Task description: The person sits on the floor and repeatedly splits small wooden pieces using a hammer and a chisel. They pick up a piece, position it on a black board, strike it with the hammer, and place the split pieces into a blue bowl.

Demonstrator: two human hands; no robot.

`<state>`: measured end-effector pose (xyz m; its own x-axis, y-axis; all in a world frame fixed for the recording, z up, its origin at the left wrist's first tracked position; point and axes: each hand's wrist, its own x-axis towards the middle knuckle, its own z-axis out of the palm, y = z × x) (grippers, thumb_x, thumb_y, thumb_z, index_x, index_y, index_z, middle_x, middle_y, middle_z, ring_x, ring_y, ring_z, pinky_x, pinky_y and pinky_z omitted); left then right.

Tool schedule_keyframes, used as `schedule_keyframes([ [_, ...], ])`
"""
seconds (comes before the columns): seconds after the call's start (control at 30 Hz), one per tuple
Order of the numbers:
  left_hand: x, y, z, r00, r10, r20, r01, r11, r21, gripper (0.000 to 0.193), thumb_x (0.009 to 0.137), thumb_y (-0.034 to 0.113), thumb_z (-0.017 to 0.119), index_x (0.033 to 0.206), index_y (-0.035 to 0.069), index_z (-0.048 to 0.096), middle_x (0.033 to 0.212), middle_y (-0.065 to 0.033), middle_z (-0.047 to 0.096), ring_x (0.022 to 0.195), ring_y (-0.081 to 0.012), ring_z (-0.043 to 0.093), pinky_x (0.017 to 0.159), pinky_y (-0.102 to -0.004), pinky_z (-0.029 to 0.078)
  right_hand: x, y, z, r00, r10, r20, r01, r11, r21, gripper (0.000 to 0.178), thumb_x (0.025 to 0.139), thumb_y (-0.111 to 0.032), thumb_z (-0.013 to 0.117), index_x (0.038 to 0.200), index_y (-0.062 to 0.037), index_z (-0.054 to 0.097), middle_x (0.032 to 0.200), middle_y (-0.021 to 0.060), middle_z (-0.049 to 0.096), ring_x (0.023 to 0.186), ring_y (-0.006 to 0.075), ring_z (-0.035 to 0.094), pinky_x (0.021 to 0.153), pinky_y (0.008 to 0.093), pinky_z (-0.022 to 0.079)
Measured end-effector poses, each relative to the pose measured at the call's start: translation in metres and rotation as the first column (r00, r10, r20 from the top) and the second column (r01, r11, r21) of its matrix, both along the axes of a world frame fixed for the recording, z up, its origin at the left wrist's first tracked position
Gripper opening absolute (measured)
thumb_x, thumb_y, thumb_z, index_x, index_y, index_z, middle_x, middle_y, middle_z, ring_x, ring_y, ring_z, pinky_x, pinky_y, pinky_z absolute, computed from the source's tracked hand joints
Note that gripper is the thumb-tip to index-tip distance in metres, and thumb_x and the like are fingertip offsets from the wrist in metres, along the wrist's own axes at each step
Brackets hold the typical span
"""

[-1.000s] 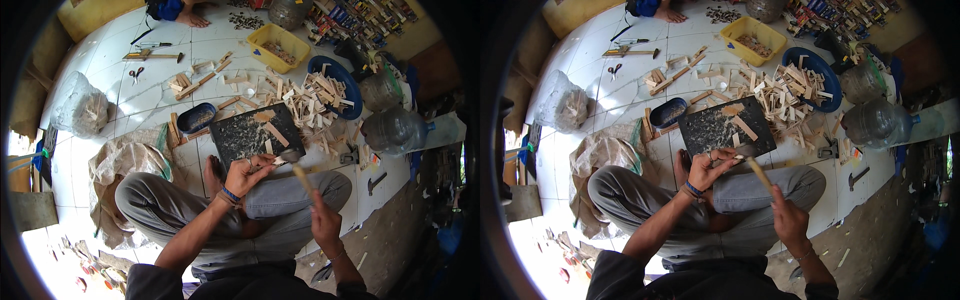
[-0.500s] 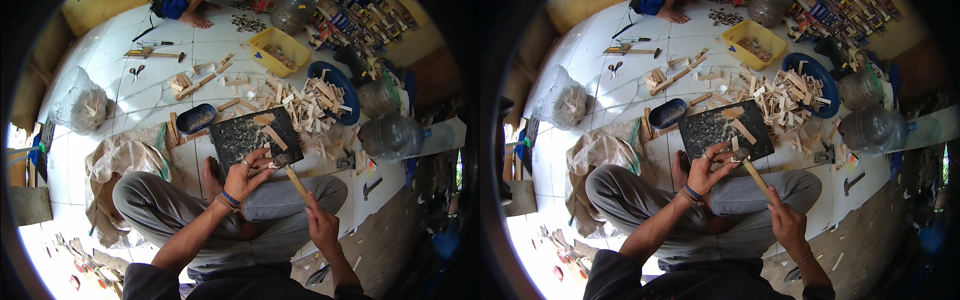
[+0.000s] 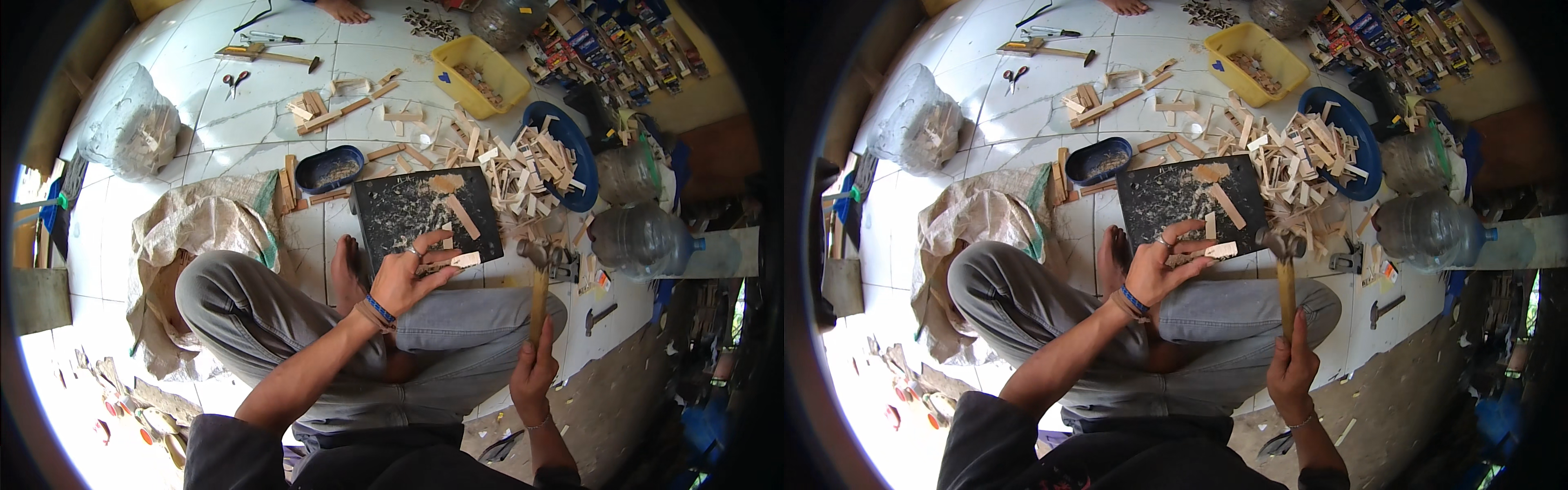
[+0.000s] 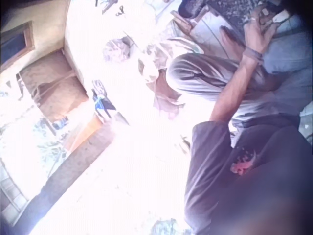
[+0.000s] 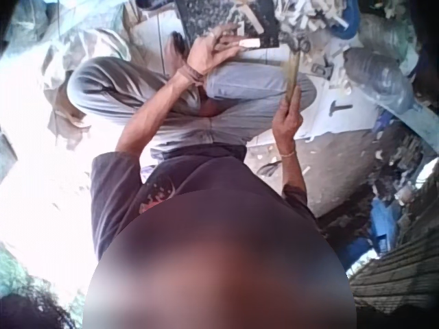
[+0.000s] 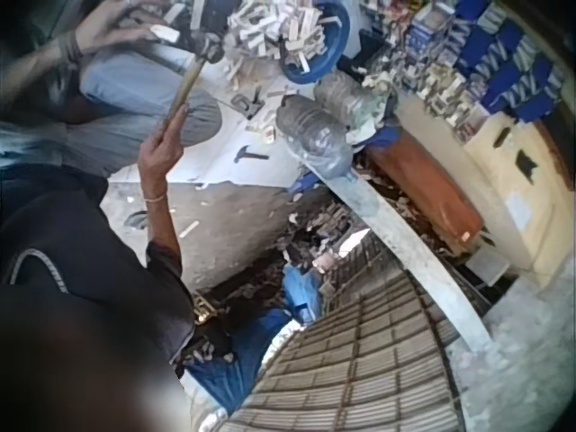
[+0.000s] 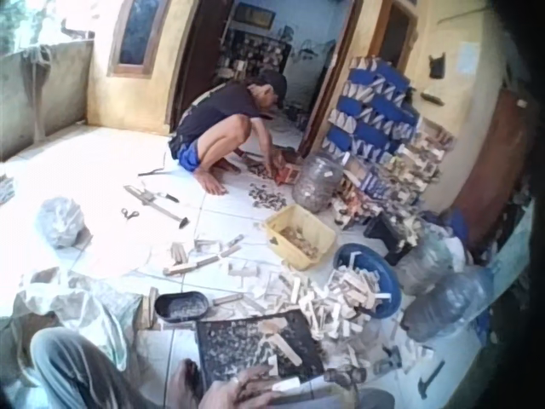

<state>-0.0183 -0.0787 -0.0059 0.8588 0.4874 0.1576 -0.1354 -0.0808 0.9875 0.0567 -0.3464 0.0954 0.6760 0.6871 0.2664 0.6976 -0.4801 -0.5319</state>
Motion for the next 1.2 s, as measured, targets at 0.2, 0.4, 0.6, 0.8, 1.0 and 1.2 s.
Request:
schedule_keyframes([
  [0.2, 0.001, -0.001, 0.0, 0.998, 0.049, 0.03, -0.051, 0.994, 0.095, 0.054, 0.094, 0.011, 0.078, 0.141, 0.005, 0.052, 0.117, -0.0138, 0.077, 0.104, -0.0257, 0.077, 0.087, -0.0322, 0.06, 0.002, 0.014, -0.004, 0.985, 0.152, -0.077, -0.166, 0.96, -0.225, 0.058, 0.099, -0.002, 0.064, 0.155, -0.0106, 0.049, 0.101, 0.0222, 0.075, 0.086, 0.0321, 0.077, 0.068, 0.0395, 0.059],
  [0.4, 0.0, -0.002, -0.003, 0.996, 0.073, 0.047, -0.084, 0.954, 0.288, 0.047, 0.092, 0.02, 0.08, 0.133, 0.005, 0.061, 0.108, -0.0172, 0.077, 0.099, -0.0309, 0.076, 0.082, -0.0371, 0.06, 0.0, 0.018, 0.002, 0.987, 0.123, -0.107, -0.145, 0.962, -0.233, 0.051, 0.102, -0.002, 0.061, 0.152, -0.0044, 0.052, 0.112, 0.0242, 0.074, 0.08, 0.0311, 0.075, 0.07, 0.0357, 0.056],
  [0.6, 0.003, -0.004, -0.009, 0.994, 0.083, 0.065, -0.093, 0.981, 0.172, 0.032, 0.092, 0.025, 0.079, 0.116, 0.005, 0.073, 0.099, -0.0168, 0.075, 0.084, -0.0324, 0.074, 0.073, -0.0382, 0.057, 0.005, 0.004, -0.003, 0.989, 0.129, -0.066, -0.14, 0.968, -0.209, 0.056, 0.099, -0.003, 0.065, 0.153, -0.0053, 0.05, 0.102, 0.0219, 0.074, 0.079, 0.0327, 0.076, 0.067, 0.0389, 0.059],
  [0.8, 0.004, -0.004, -0.013, 0.998, 0.06, -0.017, -0.059, 0.996, 0.063, 0.033, 0.092, 0.024, 0.079, 0.117, 0.003, 0.073, 0.098, -0.0179, 0.075, 0.084, -0.031, 0.075, 0.073, -0.0377, 0.058, -0.002, -0.007, -0.015, 0.998, 0.019, -0.052, -0.005, 0.966, 0.259, 0.056, 0.098, -0.004, 0.068, 0.152, -0.0042, 0.052, 0.092, 0.0163, 0.073, 0.059, 0.03, 0.064, 0.057, 0.0369, 0.054],
  [1.0, 0.002, -0.002, -0.008, 0.997, 0.062, -0.04, -0.053, 0.982, 0.183, 0.027, 0.09, 0.015, 0.082, 0.111, -0.001, 0.074, 0.103, -0.012, 0.079, 0.089, -0.0197, 0.078, 0.078, -0.0299, 0.059, 0.005, 0.002, -0.009, 0.975, 0.194, 0.105, -0.177, 0.972, -0.155, 0.056, 0.096, 0.0, 0.066, 0.15, -0.0029, 0.053, 0.091, 0.016, 0.073, 0.063, 0.0292, 0.067, 0.058, 0.0359, 0.054],
  [1.2, 0.004, -0.003, -0.008, 0.997, 0.036, -0.07, -0.031, 0.997, 0.075, 0.026, 0.09, 0.017, 0.082, 0.108, -0.001, 0.074, 0.103, -0.0119, 0.079, 0.09, -0.0199, 0.078, 0.079, -0.0306, 0.059, -0.005, 0.002, -0.004, 0.995, 0.084, 0.051, -0.083, 0.996, -0.019, 0.055, 0.097, 0.0, 0.065, 0.15, -0.0023, 0.053, 0.097, 0.0158, 0.075, 0.072, 0.0316, 0.072, 0.063, 0.0369, 0.057],
])
